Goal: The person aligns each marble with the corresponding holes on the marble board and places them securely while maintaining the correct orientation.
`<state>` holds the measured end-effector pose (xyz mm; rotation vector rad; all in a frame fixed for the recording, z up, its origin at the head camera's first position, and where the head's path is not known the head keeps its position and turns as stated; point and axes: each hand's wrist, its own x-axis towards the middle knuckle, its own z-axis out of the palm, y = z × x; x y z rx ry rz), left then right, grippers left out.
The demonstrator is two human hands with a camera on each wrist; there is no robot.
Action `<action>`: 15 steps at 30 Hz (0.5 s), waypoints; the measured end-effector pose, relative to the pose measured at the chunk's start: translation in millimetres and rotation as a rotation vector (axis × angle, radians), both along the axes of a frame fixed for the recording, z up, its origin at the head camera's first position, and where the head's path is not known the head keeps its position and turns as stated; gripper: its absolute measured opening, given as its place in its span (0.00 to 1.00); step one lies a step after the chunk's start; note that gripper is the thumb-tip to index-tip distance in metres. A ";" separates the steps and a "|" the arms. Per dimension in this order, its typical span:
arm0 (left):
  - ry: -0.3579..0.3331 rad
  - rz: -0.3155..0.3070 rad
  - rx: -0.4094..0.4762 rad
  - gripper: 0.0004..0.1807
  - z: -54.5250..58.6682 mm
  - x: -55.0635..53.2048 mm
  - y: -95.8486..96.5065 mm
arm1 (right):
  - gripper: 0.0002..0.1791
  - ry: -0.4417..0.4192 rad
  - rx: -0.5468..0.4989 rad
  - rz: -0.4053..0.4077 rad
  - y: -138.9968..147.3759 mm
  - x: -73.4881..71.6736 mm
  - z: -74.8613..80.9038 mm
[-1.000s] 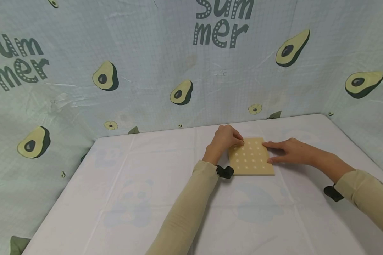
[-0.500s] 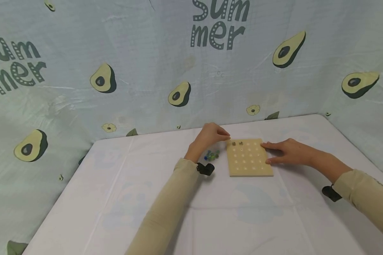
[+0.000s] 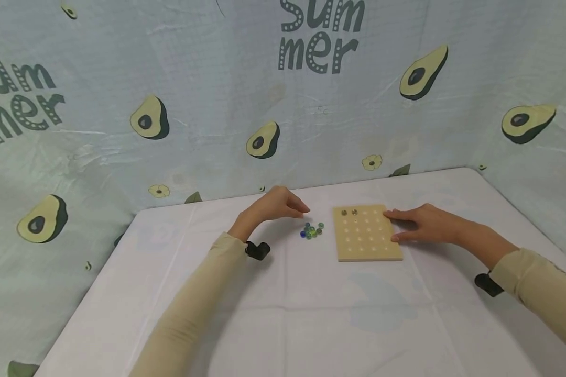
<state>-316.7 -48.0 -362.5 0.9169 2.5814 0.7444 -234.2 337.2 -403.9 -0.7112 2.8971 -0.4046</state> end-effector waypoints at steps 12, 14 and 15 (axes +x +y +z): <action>0.148 -0.129 -0.034 0.13 -17.8 -2.8 -7.6 | 0.42 -0.004 -0.006 0.007 1.1 -1.3 0.9; 0.150 -0.131 -0.029 0.12 -21.6 -3.4 -6.2 | 0.42 -0.003 -0.009 0.005 1.3 -1.0 0.9; 0.149 -0.133 -0.027 0.12 -23.3 -3.7 -5.4 | 0.42 -0.004 -0.010 0.003 1.5 -0.8 0.8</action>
